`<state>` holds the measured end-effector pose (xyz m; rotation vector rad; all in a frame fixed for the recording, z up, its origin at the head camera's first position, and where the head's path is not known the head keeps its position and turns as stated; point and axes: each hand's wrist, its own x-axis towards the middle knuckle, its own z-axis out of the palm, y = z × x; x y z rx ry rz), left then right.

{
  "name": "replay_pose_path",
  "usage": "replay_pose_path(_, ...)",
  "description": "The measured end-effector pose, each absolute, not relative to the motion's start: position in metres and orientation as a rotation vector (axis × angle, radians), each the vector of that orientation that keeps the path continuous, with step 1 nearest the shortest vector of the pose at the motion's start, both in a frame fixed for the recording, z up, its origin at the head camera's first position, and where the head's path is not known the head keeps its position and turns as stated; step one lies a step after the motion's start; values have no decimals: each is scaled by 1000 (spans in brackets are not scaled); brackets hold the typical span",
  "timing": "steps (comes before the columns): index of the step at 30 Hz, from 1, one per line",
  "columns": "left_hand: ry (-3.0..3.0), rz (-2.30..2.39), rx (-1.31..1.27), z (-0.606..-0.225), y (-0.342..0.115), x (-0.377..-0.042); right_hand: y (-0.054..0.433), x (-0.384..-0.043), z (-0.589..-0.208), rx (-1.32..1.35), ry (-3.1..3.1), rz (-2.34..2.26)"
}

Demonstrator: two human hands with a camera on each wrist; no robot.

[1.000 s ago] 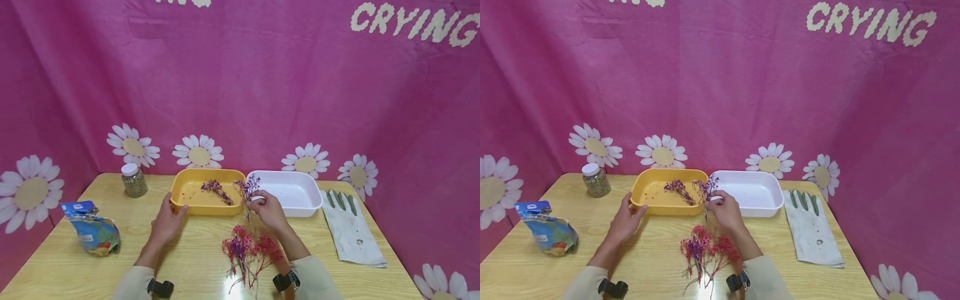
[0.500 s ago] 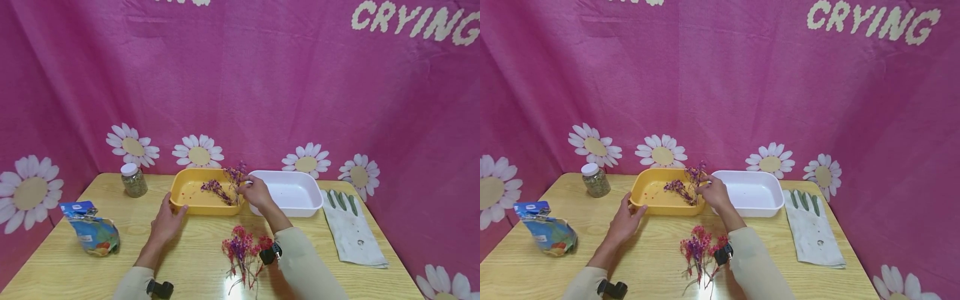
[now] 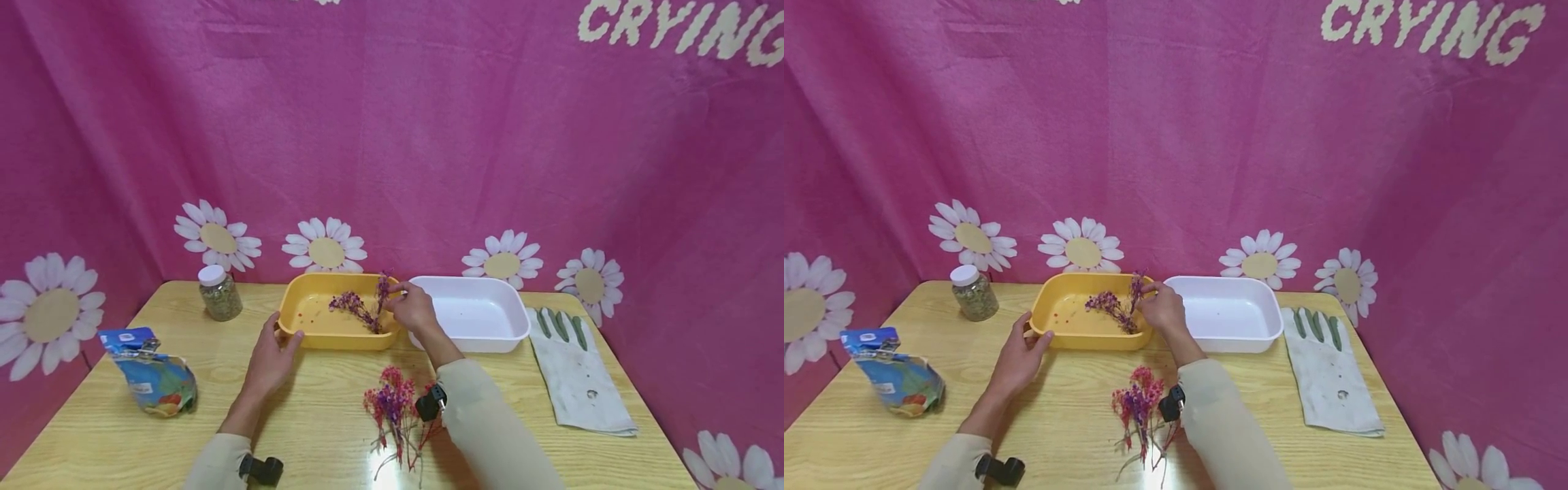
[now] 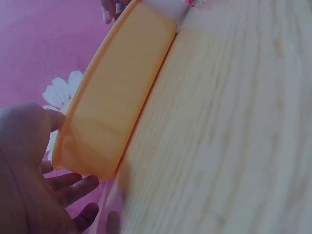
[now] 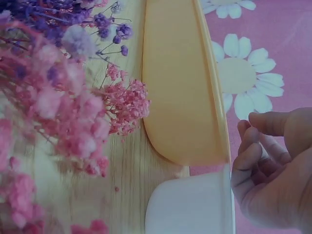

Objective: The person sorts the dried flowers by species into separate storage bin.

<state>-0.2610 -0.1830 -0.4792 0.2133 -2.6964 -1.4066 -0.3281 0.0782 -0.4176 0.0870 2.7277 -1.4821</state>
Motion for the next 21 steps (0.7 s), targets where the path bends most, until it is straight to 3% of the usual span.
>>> replay_pose_path(21, -2660, -1473, 234, -480, -185, -262, 110, -266, -421, -171, 2750, -1649)
